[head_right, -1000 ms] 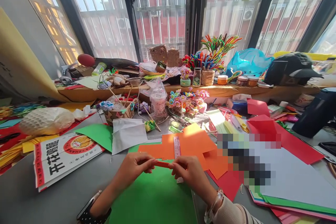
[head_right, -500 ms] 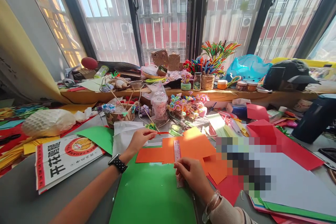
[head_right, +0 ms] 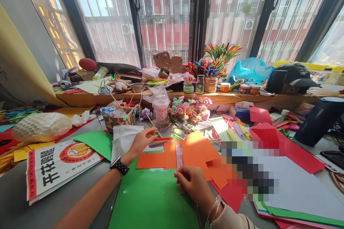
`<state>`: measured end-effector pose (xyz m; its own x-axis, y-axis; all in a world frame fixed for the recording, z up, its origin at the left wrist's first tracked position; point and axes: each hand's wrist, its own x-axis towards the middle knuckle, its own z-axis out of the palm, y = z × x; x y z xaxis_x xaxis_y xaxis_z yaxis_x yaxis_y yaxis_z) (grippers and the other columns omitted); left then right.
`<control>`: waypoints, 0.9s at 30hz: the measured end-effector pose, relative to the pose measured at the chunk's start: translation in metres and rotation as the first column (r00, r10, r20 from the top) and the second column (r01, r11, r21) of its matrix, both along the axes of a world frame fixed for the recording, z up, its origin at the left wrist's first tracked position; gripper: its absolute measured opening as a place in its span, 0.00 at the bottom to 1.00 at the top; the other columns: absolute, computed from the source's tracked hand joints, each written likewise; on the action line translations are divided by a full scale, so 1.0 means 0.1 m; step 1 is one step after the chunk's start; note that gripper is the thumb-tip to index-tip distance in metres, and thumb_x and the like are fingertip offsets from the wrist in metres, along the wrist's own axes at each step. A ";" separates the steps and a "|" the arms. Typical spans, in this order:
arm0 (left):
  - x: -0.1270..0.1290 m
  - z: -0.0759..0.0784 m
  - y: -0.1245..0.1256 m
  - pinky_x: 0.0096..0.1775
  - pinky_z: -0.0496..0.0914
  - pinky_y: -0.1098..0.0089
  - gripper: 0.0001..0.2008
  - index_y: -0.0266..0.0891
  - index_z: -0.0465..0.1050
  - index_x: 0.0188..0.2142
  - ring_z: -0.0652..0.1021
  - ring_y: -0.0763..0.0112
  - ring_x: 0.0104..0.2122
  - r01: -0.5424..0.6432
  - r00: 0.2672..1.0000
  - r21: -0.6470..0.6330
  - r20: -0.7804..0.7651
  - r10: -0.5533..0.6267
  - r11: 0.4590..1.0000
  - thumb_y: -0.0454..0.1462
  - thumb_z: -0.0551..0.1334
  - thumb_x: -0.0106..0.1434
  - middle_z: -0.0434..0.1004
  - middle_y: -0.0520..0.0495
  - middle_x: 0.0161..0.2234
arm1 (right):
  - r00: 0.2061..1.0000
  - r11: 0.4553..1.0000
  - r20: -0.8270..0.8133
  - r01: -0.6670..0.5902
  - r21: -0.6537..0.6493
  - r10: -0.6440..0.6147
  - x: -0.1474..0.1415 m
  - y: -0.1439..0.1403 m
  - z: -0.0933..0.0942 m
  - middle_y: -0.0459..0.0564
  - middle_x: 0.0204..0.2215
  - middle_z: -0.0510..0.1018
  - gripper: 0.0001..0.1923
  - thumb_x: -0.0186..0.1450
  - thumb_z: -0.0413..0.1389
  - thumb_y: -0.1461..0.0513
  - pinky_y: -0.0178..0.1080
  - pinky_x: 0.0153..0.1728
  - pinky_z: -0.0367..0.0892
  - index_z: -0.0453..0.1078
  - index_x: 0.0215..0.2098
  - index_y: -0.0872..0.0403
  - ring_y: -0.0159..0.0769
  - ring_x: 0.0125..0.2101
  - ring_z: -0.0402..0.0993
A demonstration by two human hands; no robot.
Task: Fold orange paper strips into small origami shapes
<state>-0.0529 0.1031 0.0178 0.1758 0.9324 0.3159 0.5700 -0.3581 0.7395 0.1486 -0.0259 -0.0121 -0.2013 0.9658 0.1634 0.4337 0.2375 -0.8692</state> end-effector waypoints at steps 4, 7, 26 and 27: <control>-0.04 0.11 -0.18 0.42 0.66 0.66 0.14 0.37 0.69 0.39 0.73 0.66 0.38 0.013 0.999 0.045 -0.039 -0.012 0.999 0.38 0.55 0.53 0.73 0.44 0.39 | 0.991 0.992 0.132 0.001 0.123 -0.017 0.00 -0.02 0.02 0.46 0.19 0.72 0.14 0.60 0.47 0.57 0.32 0.23 0.61 0.68 0.23 0.55 0.31 0.21 0.68; -0.03 0.10 -0.44 0.45 0.63 0.66 0.14 0.38 0.69 0.40 0.71 0.66 0.42 0.215 0.953 0.089 -0.236 -0.189 0.973 0.40 0.53 0.56 0.72 0.44 0.41 | 0.984 0.983 0.167 0.030 0.179 -0.060 0.03 -0.01 0.03 0.47 0.23 0.73 0.11 0.60 0.47 0.59 0.33 0.26 0.63 0.68 0.26 0.55 0.33 0.24 0.69; -0.19 -0.08 -0.49 0.45 0.61 0.63 0.26 0.37 0.63 0.45 0.68 0.60 0.43 0.233 0.869 -0.054 -0.436 -0.233 0.971 0.45 0.62 0.46 0.67 0.40 0.44 | 0.962 0.953 0.260 0.003 0.302 -0.086 0.04 0.03 -0.01 0.52 0.35 0.73 0.10 0.58 0.51 0.60 0.40 0.39 0.63 0.68 0.36 0.53 0.39 0.38 0.67; -0.18 -0.08 -0.47 0.44 0.61 0.63 0.26 0.37 0.64 0.44 0.68 0.60 0.42 0.229 0.879 -0.046 -0.420 -0.227 0.972 0.44 0.63 0.45 0.67 0.41 0.43 | 0.963 0.952 0.255 0.009 0.306 -0.091 0.04 0.03 -0.01 0.52 0.34 0.73 0.09 0.58 0.51 0.60 0.41 0.39 0.63 0.68 0.36 0.53 0.39 0.38 0.67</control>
